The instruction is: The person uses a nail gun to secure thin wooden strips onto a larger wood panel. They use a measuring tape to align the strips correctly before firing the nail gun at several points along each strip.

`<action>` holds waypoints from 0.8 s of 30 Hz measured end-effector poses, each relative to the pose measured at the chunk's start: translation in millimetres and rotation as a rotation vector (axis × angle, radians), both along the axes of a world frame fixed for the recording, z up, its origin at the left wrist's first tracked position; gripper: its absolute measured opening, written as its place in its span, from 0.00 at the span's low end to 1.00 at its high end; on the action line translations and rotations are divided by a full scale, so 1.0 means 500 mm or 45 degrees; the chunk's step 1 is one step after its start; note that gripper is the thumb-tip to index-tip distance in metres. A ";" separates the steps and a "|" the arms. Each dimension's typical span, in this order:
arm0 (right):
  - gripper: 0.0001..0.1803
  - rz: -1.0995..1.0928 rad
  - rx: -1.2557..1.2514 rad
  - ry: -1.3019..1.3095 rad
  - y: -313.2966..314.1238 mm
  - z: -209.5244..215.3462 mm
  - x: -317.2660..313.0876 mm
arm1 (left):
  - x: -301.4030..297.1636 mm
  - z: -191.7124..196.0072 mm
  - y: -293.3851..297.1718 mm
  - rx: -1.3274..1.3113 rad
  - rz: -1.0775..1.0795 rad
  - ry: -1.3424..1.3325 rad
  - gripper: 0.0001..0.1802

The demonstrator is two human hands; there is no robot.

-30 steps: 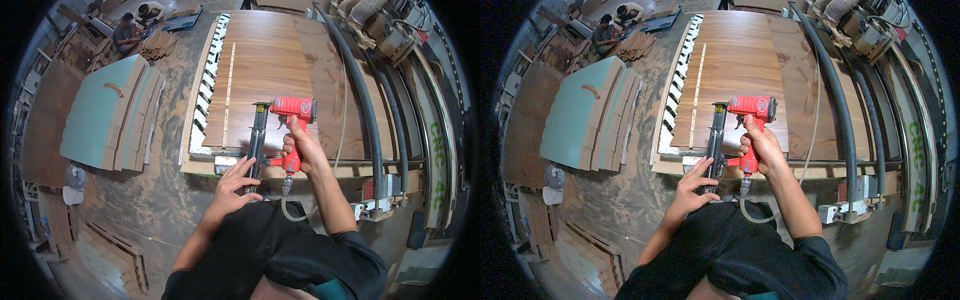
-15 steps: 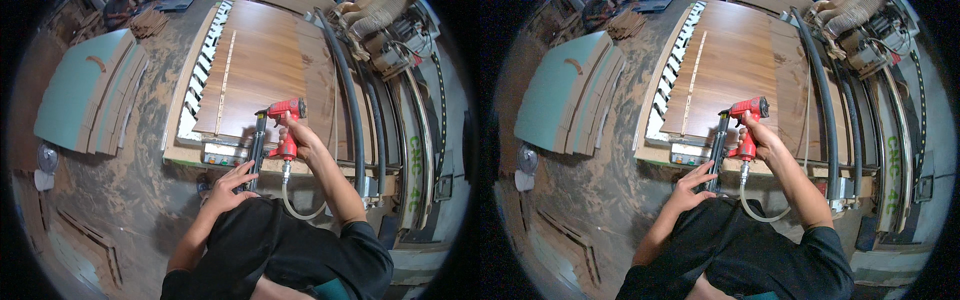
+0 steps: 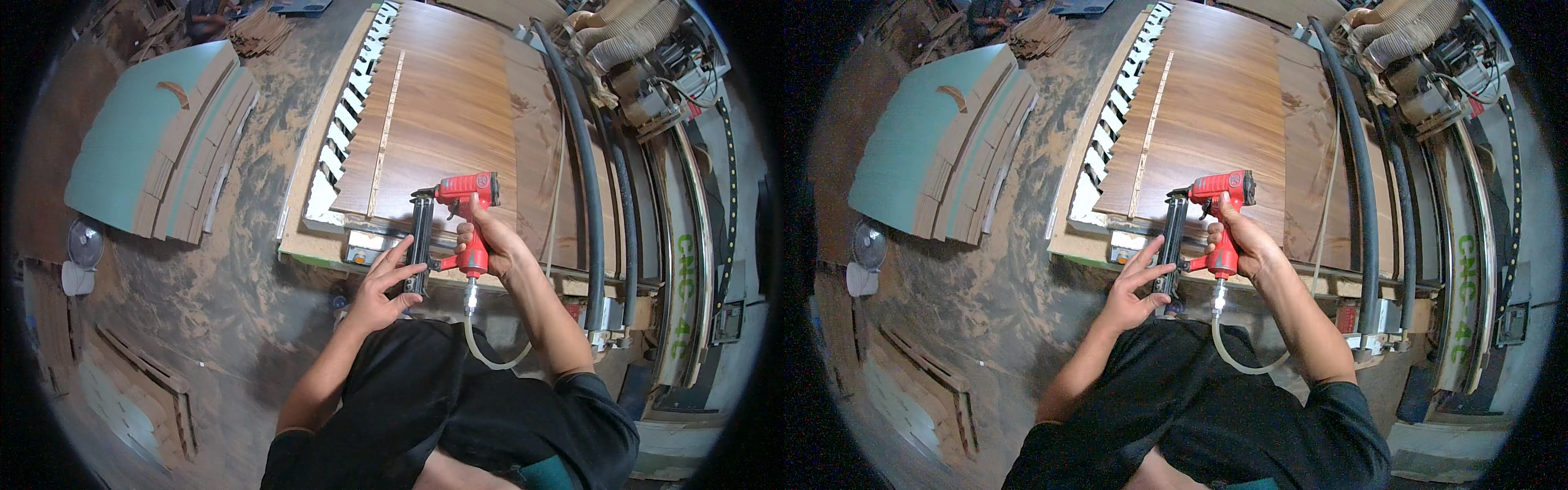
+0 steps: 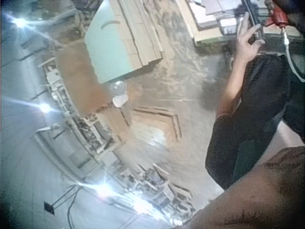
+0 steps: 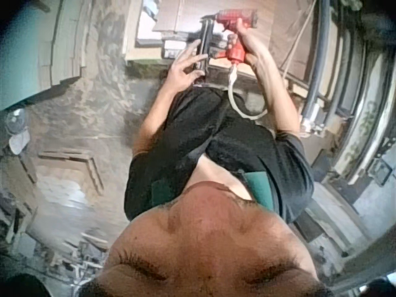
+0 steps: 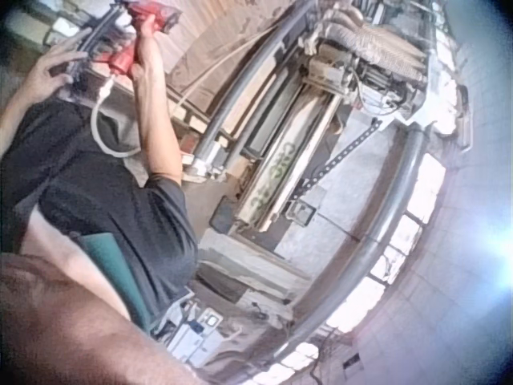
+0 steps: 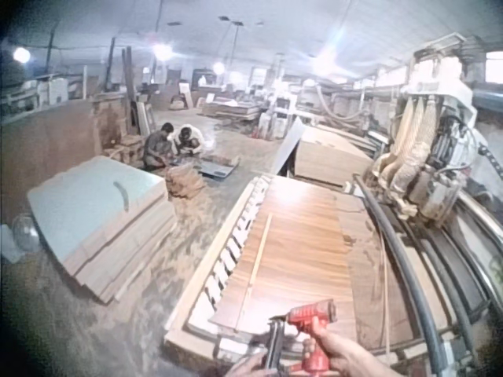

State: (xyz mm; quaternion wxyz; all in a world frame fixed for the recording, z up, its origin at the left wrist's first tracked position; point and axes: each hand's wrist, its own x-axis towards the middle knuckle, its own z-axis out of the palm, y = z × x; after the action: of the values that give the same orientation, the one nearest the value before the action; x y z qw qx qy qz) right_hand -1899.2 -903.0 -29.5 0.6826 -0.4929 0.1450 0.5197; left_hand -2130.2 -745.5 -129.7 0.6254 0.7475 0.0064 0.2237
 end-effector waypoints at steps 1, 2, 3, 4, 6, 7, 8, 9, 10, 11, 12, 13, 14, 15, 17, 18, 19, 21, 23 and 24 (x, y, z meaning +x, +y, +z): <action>0.30 -0.003 0.007 -0.019 -0.003 -0.001 0.001 | 0.005 -0.005 -0.003 -0.058 -0.011 0.011 0.40; 0.30 -0.044 0.022 0.002 -0.001 -0.001 0.003 | 0.015 -0.016 -0.014 -0.135 0.052 0.007 0.53; 0.30 -0.082 0.036 0.028 -0.002 -0.003 0.004 | 0.027 -0.019 -0.025 -0.474 -0.047 -0.007 0.57; 0.30 -0.119 0.050 0.055 -0.005 -0.005 0.007 | 0.042 -0.021 -0.039 -0.813 -0.146 -0.020 0.62; 0.30 -0.187 0.102 0.090 -0.026 -0.017 0.020 | 0.076 0.014 -0.063 -1.314 -0.341 -0.085 0.70; 0.30 -0.221 0.130 0.111 -0.041 -0.023 0.029 | 0.096 0.015 -0.071 -1.411 -0.407 -0.120 0.67; 0.29 -0.203 0.177 0.092 -0.061 -0.028 0.037 | 0.114 0.028 -0.079 -1.473 -0.456 -0.140 0.65; 0.30 -0.297 0.199 0.139 -0.079 -0.038 0.038 | 0.133 0.041 -0.090 -1.547 -0.511 -0.156 0.64; 0.30 -0.336 0.229 0.172 -0.098 -0.042 0.042 | 0.158 0.047 -0.102 -1.600 -0.564 -0.202 0.61; 0.30 -0.371 0.261 0.210 -0.118 -0.047 0.047 | 0.179 0.052 -0.116 -1.639 -0.610 -0.240 0.57; 0.31 -0.423 0.281 0.217 -0.136 -0.055 0.056 | 0.192 0.047 -0.135 -1.665 -0.615 -0.214 0.56; 0.30 -0.457 0.324 0.235 -0.160 -0.058 0.062 | 0.204 0.041 -0.154 -1.691 -0.618 -0.189 0.54; 0.30 -0.483 0.300 0.209 -0.172 -0.043 0.059 | 0.211 0.058 -0.173 -1.696 -0.612 -0.180 0.53; 0.29 -0.507 0.275 0.184 -0.185 -0.038 0.060 | 0.218 0.056 -0.191 -1.724 -0.596 -0.161 0.52; 0.31 -0.505 0.375 0.257 -0.225 -0.074 0.081 | 0.230 0.044 -0.217 -1.772 -0.575 -0.105 0.52; 0.30 -0.521 0.367 0.271 -0.240 -0.088 0.086 | 0.233 0.039 -0.228 -1.770 -0.577 -0.087 0.51; 0.30 -0.536 0.358 0.286 -0.254 -0.101 0.089 | 0.237 0.034 -0.237 -1.767 -0.578 -0.070 0.50; 0.29 -0.545 0.312 0.284 -0.265 -0.112 0.084 | 0.237 0.020 -0.253 -1.798 -0.559 -0.029 0.49; 0.28 -0.551 0.262 0.292 -0.269 -0.123 0.076 | 0.233 -0.008 -0.269 -1.868 -0.538 0.027 0.49; 0.28 -0.553 0.235 0.302 -0.270 -0.127 0.072 | 0.231 -0.020 -0.280 -1.929 -0.557 -0.034 0.47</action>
State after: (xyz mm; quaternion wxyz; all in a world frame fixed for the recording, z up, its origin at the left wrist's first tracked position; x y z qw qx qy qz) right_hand -1863.3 -1038.0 -93.2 0.7984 -0.3216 0.2785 0.4261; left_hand -2014.8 -885.2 -139.9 0.9943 0.0994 0.0023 0.0393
